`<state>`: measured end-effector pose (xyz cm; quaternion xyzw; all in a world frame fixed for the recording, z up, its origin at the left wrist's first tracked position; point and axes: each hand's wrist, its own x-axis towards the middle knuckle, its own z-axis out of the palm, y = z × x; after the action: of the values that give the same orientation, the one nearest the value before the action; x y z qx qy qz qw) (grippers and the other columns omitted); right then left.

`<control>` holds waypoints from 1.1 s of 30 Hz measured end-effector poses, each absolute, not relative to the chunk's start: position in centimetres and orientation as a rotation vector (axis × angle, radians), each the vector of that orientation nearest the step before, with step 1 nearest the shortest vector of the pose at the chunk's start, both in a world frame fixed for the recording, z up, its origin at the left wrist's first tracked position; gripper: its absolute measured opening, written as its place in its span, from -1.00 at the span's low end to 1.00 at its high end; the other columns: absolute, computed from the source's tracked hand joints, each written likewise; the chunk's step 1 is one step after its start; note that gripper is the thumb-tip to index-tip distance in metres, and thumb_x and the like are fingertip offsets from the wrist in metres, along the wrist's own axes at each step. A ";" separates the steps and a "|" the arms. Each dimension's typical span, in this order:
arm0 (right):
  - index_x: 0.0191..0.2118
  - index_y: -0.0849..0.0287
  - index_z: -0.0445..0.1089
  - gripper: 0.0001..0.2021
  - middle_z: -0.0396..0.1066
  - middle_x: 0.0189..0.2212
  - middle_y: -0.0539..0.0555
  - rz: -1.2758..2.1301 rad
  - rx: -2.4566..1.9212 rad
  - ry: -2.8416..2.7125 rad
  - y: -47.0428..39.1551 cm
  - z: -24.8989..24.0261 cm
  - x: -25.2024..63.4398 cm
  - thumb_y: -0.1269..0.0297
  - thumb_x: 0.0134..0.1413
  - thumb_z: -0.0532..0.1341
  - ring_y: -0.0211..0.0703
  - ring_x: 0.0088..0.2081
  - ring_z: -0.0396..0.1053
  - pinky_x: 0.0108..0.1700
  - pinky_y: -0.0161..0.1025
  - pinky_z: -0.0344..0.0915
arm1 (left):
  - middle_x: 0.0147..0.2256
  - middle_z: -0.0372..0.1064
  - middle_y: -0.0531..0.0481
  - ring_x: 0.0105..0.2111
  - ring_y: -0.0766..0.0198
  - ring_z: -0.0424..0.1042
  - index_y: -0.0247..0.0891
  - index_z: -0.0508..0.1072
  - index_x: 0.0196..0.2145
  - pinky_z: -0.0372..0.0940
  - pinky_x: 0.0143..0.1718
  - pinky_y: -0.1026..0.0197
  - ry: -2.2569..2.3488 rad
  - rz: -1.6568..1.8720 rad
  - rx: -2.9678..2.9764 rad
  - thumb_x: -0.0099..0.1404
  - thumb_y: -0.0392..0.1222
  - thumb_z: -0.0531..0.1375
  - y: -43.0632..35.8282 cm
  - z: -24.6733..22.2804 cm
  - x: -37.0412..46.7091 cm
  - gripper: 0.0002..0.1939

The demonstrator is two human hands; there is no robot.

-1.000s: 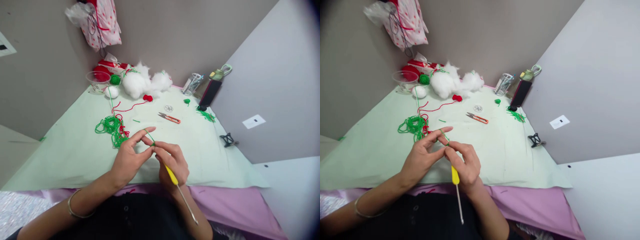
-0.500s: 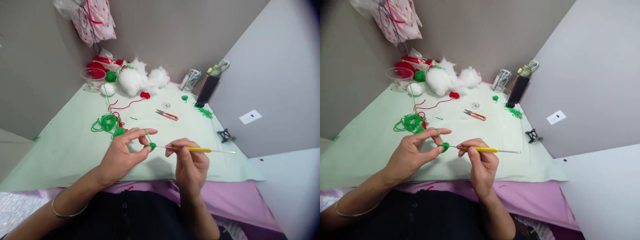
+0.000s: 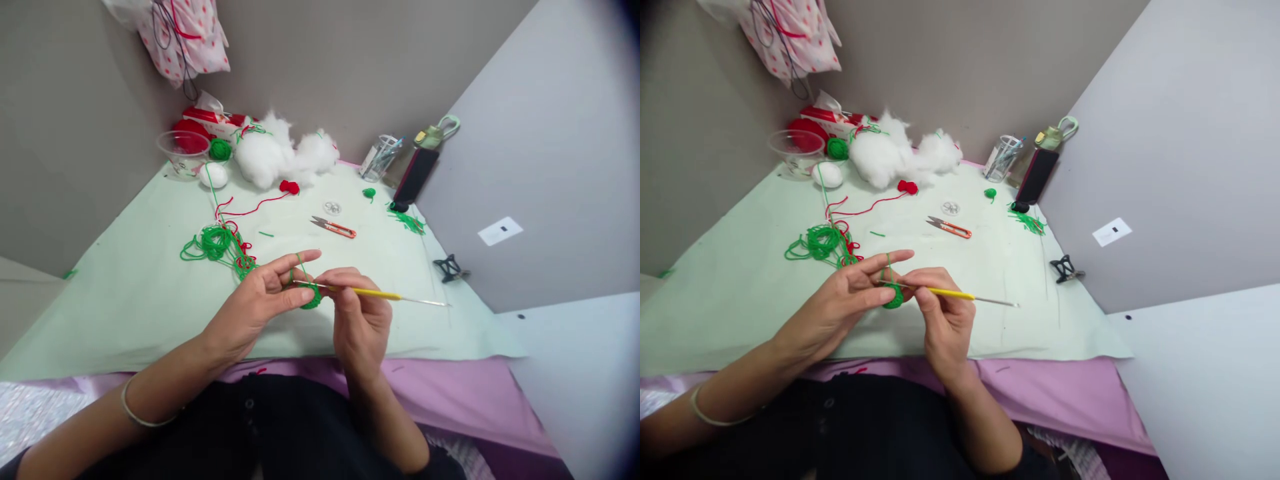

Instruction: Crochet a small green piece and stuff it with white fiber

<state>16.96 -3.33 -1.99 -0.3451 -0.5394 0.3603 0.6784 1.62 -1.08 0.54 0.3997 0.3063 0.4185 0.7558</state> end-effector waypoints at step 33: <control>-0.20 0.02 0.58 -0.87 0.54 -0.31 0.04 1.078 -0.710 -1.160 -3.2 -1.8 18.0 0.17 0.27 0.29 -0.23 -0.36 0.40 -0.31 -0.24 0.35 | -0.32 0.30 0.12 -0.25 0.38 0.39 -0.01 0.54 0.14 0.33 -0.11 0.30 0.673 0.888 1.065 0.15 -0.21 0.47 -1.2 0.6 0.9 -0.41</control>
<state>17.98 -3.20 -1.83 -0.3119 -0.5099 0.4739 0.6466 0.86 -1.20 0.59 0.4812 0.3040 0.4013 0.7176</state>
